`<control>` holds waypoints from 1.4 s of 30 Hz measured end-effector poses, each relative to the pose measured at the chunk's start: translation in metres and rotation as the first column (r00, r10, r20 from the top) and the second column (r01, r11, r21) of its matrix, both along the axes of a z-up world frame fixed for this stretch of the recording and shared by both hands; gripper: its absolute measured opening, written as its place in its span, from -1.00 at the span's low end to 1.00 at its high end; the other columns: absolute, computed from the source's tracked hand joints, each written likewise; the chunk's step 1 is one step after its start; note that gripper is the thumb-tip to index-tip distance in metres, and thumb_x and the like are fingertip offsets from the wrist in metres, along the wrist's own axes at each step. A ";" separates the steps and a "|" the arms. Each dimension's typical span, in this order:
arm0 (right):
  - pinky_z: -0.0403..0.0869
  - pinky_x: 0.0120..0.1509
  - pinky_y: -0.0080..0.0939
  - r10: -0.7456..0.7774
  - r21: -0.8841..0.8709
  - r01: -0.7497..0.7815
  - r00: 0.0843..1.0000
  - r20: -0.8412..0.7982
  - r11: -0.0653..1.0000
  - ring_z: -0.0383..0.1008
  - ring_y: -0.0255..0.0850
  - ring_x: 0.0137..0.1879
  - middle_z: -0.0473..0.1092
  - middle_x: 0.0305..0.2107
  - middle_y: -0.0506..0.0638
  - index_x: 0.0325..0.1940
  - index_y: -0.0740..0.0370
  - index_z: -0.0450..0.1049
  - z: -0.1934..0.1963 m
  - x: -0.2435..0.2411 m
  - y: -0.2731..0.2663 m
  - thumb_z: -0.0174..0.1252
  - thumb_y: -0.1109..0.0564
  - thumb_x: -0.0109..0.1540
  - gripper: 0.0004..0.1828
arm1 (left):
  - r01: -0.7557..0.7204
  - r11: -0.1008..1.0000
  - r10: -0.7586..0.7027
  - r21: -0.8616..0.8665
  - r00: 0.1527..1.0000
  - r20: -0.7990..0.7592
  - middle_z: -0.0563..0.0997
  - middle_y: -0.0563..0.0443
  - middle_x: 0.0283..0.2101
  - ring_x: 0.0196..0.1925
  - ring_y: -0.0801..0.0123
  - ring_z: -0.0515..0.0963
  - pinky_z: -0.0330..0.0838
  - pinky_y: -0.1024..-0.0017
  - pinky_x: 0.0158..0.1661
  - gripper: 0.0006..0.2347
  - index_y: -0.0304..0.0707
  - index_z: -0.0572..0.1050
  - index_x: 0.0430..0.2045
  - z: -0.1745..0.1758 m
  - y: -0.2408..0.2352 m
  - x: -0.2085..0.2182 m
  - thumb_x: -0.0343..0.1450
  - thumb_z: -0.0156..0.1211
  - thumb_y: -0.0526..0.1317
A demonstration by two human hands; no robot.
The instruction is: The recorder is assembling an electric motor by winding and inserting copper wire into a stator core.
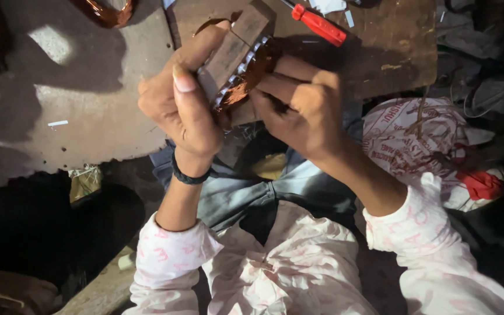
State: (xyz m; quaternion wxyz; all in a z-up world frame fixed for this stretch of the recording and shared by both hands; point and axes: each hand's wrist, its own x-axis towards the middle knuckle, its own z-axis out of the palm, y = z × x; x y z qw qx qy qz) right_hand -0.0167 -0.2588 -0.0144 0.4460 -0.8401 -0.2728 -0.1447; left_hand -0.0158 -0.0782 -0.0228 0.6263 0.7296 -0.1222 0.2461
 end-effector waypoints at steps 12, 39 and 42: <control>0.51 -0.23 -0.13 0.130 -0.304 -0.065 0.971 0.199 0.950 0.54 -0.13 -0.29 0.45 -0.34 -0.08 -0.03 0.21 0.64 0.007 -0.002 -0.012 0.36 0.29 0.21 -0.76 | -0.014 0.999 0.015 0.042 1.000 -0.023 0.73 -0.20 -0.07 -0.13 0.34 0.76 0.59 0.53 -0.06 -0.55 -0.52 0.58 -0.02 0.004 0.002 -0.002 0.67 -0.14 -0.02; 0.48 -0.15 -0.04 -0.003 -0.340 0.032 0.996 0.086 0.940 0.45 -0.02 -0.28 0.43 -0.36 0.01 -0.03 0.19 0.62 0.014 -0.005 -0.005 0.26 0.30 0.16 -0.70 | 0.113 0.984 -0.108 0.137 0.993 -0.041 0.65 -0.17 0.13 0.10 0.22 0.77 0.62 0.49 0.11 -0.55 -0.40 0.50 0.18 0.006 0.016 -0.001 0.64 -0.04 0.05; 0.46 -0.12 -0.04 -0.014 -0.303 0.030 0.998 0.053 0.953 0.45 0.01 -0.27 0.45 -0.35 0.02 -0.07 0.21 0.61 0.012 -0.010 -0.003 0.25 0.30 0.20 -0.78 | 0.125 0.981 -0.122 0.150 0.992 -0.033 0.65 -0.18 0.12 0.10 0.19 0.77 0.62 0.49 0.08 -0.57 -0.42 0.49 0.17 0.009 0.018 -0.001 0.64 -0.02 0.02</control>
